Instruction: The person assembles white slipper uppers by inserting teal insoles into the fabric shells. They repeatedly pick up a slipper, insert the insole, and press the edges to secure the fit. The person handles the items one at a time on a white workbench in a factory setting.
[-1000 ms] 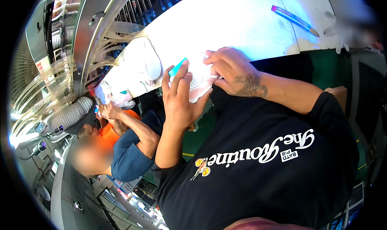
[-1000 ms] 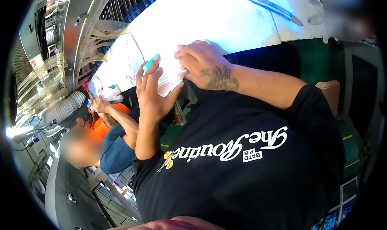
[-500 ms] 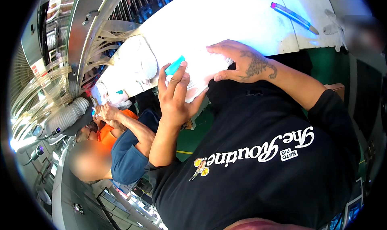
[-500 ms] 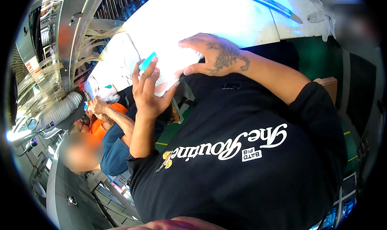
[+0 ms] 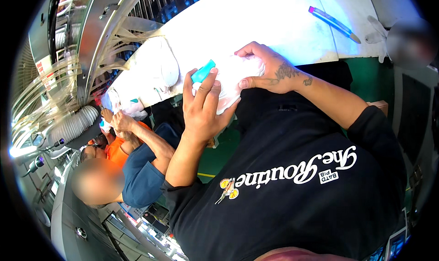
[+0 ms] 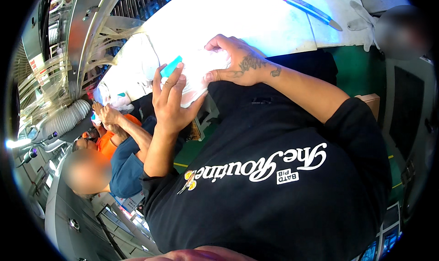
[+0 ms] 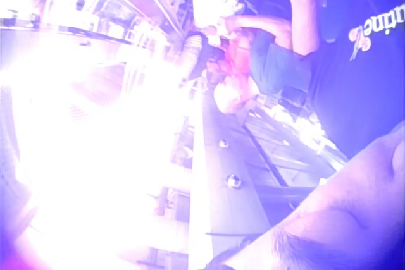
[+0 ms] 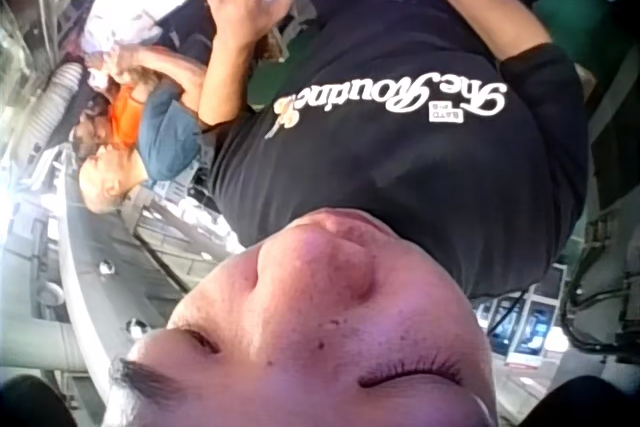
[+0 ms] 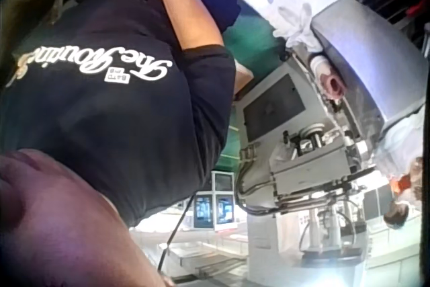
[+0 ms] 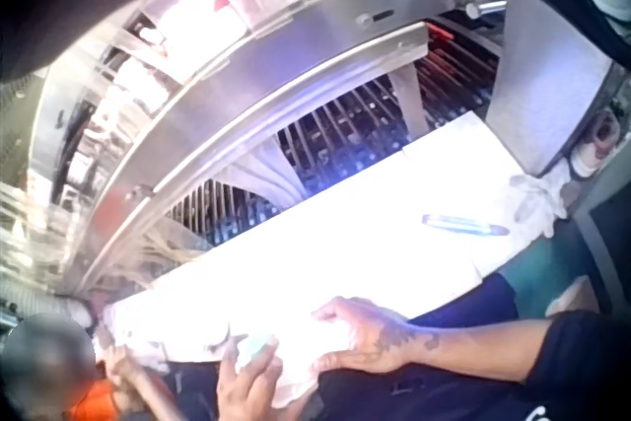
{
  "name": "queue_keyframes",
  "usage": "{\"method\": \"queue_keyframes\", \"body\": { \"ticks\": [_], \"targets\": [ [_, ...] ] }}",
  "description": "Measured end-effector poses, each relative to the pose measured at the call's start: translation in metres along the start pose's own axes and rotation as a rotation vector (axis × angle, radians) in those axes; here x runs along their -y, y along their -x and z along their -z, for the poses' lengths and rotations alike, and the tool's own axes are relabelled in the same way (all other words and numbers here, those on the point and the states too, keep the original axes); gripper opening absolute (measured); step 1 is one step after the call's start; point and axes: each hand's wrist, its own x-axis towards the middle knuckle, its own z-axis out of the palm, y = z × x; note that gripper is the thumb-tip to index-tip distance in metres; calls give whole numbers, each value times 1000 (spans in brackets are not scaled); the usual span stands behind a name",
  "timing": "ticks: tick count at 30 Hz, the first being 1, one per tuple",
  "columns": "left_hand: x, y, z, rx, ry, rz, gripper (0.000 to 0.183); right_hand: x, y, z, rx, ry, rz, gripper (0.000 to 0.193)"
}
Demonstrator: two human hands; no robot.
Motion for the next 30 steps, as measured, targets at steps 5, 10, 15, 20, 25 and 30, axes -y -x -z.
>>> {"method": "queue_keyframes", "body": {
  "ticks": [5,10,15,20,25,30],
  "targets": [
    [-8,0,-1,-9,-34,-35,58,9,-9,15,117,-121,-108,71],
    [-5,2,4,10,-30,-88,60,10,-11,14,157,-86,-53,78],
    [-10,-2,8,10,-39,-117,61,16,-7,9,117,14,-82,82],
    [-10,-3,7,10,-38,-104,59,29,3,0,2,239,-15,84],
    [-17,-9,11,11,-56,-104,57,37,19,-10,-86,225,-25,85],
    [-18,-19,10,5,-35,-75,58,36,14,-2,-51,106,-69,88]
  ]
}}
